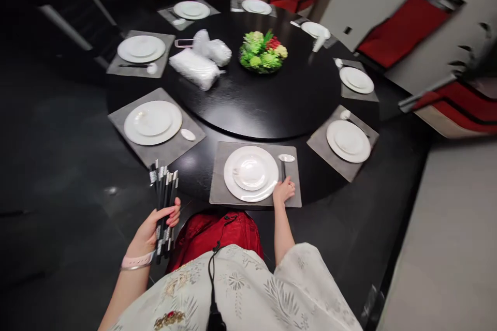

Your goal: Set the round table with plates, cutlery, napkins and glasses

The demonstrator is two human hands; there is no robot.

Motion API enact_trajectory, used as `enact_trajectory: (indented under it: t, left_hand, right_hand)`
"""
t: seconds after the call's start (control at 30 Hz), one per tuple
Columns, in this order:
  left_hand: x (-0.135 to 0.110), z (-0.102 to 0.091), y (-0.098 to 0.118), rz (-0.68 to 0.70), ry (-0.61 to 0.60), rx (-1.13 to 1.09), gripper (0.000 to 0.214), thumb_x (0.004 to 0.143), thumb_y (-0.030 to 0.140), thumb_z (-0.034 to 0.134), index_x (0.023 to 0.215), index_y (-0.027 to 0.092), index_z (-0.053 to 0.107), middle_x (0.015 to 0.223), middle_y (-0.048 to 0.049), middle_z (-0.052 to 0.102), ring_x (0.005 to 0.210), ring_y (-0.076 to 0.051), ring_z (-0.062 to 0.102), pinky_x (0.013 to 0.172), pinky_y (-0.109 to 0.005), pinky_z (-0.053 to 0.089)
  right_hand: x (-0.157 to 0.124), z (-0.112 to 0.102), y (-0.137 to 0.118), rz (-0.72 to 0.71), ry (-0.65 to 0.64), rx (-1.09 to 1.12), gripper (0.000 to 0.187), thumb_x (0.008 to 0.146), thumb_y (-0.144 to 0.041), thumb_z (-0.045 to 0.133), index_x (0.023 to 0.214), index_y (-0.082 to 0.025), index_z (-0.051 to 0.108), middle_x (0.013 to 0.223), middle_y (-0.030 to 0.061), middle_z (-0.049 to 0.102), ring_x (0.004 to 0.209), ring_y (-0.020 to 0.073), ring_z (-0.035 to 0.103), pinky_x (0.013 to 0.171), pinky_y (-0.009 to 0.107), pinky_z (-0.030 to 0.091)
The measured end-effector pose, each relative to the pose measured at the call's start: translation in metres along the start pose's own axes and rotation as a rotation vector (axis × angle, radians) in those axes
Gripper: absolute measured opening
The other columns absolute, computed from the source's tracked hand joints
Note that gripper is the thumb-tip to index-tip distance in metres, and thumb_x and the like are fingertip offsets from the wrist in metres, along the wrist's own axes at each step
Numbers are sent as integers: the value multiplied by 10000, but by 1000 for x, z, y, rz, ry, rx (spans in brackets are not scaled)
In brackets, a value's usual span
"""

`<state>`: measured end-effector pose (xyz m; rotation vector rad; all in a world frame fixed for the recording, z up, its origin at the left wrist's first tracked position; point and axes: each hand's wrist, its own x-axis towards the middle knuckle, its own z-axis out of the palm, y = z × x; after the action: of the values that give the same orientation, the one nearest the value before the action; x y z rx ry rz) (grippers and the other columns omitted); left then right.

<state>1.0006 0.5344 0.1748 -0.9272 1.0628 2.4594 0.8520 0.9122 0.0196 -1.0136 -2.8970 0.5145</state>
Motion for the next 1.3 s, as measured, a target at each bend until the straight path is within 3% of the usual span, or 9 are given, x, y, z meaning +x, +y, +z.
enact_trajectory:
  t: [0.07,0.1,0.27,0.37,0.6,0.77,0.9,1.1,1.3]
  left_hand:
    - [2,0,11,28,-79,-8,270,693,169,708,927,105,590,571,45,466,474,-43,418,453,-171,356]
    - [5,-2,17,42,-130,-13,273,696,177,705,933,105,589,569,44,464,472,-44,417,450,-172,352]
    - [16,-37,57,69,-363,-7,262,714,210,680,939,118,583,557,36,475,441,-52,420,430,-183,342]
    - [15,-79,93,73,-375,5,266,714,238,662,939,120,582,586,14,528,430,-62,446,418,-190,354]
    - [-10,-207,212,37,-70,184,239,701,247,639,895,124,573,649,-30,631,482,-96,528,446,-200,413]
    - [-13,-268,285,49,-15,405,263,701,264,656,908,135,558,608,-7,619,480,-111,547,449,-207,415]
    - [5,-286,324,79,-54,531,224,702,258,654,852,132,546,609,2,599,496,-117,547,490,-232,436]
    - [60,-301,379,157,-154,641,156,716,239,629,807,137,554,664,5,585,588,-117,540,584,-239,431]
    - [118,-298,441,242,-219,962,195,719,242,622,873,122,616,796,-37,623,689,-139,538,641,-249,422]
  right_hand:
    - [-18,-11,-44,-57,-31,184,508,825,-247,450,1303,-82,496,1167,209,508,1033,285,487,867,413,385]
    - [-35,-16,-74,-131,-134,322,488,827,-289,459,1260,-74,525,1127,196,537,977,257,516,832,382,414]
    - [-174,-39,-247,-458,-1257,821,438,795,-550,532,983,-160,597,778,33,619,544,99,525,466,212,419]
    - [-250,-35,-327,-466,-1480,887,398,794,-568,543,852,-175,530,527,-54,523,397,73,463,369,168,358]
    - [-372,21,-446,-379,-1482,861,312,816,-495,511,794,-186,468,425,-79,484,337,85,463,331,166,362]
    - [-437,53,-512,-453,-1404,744,303,824,-490,501,789,-190,481,430,-68,511,319,88,464,306,170,358]
    - [-447,70,-549,-344,-1393,714,273,779,-447,552,762,-189,468,437,-48,538,353,114,523,310,181,400]
    - [-432,94,-593,-173,-1369,918,368,705,-470,628,768,-210,375,513,-59,573,389,113,555,312,178,424]
    - [-403,114,-643,-115,-1494,878,398,605,-383,735,807,-172,465,579,-27,602,438,109,577,368,190,472]
